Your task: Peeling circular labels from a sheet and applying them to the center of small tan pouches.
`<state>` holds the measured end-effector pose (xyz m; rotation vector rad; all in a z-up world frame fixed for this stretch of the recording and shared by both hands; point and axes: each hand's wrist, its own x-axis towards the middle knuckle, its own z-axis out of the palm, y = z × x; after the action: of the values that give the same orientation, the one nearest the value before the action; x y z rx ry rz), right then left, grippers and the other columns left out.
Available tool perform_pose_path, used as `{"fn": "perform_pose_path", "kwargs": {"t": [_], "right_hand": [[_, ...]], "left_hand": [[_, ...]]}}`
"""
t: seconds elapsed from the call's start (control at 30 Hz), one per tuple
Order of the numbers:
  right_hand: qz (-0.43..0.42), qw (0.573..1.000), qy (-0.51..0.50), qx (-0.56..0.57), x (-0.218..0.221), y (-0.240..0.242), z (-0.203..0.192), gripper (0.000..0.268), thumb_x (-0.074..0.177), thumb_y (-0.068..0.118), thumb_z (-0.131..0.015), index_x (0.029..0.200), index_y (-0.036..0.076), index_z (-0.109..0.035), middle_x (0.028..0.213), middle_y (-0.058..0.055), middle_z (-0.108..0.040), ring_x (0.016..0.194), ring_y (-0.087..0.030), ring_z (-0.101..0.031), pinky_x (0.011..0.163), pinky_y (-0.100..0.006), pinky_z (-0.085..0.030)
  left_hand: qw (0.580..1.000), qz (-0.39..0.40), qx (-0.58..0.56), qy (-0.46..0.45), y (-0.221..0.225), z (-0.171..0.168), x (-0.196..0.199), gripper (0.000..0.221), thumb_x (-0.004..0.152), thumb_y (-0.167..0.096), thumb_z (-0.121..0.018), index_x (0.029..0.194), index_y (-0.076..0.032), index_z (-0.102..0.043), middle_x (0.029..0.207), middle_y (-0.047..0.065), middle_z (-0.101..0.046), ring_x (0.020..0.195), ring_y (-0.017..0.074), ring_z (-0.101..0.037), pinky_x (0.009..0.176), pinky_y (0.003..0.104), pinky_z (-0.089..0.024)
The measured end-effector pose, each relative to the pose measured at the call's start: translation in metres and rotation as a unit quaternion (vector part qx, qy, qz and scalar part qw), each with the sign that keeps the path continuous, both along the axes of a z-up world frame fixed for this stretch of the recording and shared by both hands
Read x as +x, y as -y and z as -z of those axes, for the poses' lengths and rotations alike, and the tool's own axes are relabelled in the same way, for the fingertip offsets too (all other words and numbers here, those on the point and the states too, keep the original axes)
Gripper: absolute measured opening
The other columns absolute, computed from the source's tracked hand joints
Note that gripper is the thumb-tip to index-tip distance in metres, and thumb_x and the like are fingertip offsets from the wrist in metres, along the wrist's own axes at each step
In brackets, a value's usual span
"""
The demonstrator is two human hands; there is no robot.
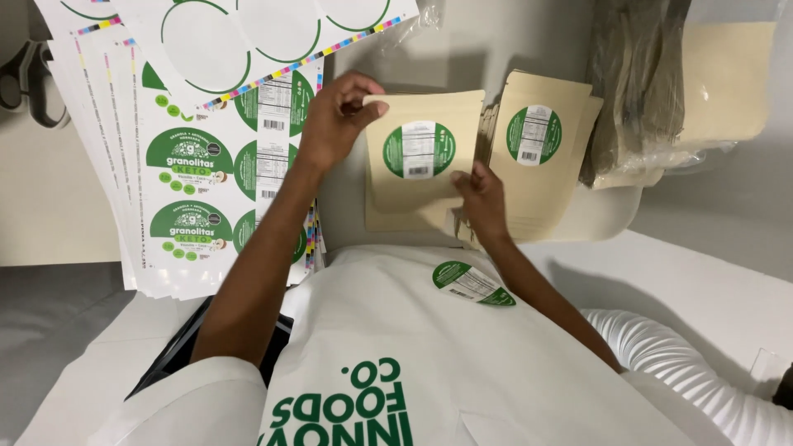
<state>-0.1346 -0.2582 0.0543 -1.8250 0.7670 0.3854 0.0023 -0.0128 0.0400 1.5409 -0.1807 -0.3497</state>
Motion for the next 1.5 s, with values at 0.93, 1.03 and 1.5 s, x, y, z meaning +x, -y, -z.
{"fn": "perform_pose_path", "kwargs": {"t": [0.93, 1.03, 1.5], "right_hand": [[-0.218, 0.897, 0.244, -0.297, 0.059, -0.001, 0.091, 0.031, 0.099, 0.015, -0.066, 0.070, 0.009, -0.057, 0.064, -0.008, -0.059, 0.064, -0.024, -0.062, 0.058, -0.035, -0.052], [-0.209, 0.879, 0.242, -0.354, 0.061, -0.004, 0.105, 0.029, 0.096, 0.012, -0.066, 0.069, 0.008, -0.057, 0.063, -0.007, -0.058, 0.065, -0.022, -0.061, 0.059, -0.033, -0.052], [-0.366, 0.794, 0.186, -0.448, 0.069, -0.049, 0.022, 0.034, 0.095, 0.019, -0.071, 0.125, 0.004, -0.064, 0.125, -0.020, -0.065, 0.115, -0.039, -0.063, 0.090, -0.052, -0.052]], "left_hand": [[0.944, -0.033, 0.323, -0.062, 0.057, 0.064, -0.034, 0.011, 0.099, -0.021, -0.066, 0.098, -0.011, -0.069, 0.090, 0.010, -0.075, 0.084, 0.0317, -0.076, 0.075, 0.049, -0.062], [0.930, 0.007, 0.366, -0.026, 0.063, 0.088, -0.025, 0.013, 0.101, -0.025, -0.063, 0.102, -0.013, -0.066, 0.094, 0.008, -0.072, 0.092, 0.0334, -0.075, 0.081, 0.053, -0.061], [0.771, 0.007, 0.547, 0.325, 0.036, 0.108, -0.007, 0.022, 0.098, -0.024, -0.065, 0.119, -0.018, -0.062, 0.113, 0.001, -0.054, 0.114, 0.0219, -0.047, 0.087, 0.041, -0.037]]}}
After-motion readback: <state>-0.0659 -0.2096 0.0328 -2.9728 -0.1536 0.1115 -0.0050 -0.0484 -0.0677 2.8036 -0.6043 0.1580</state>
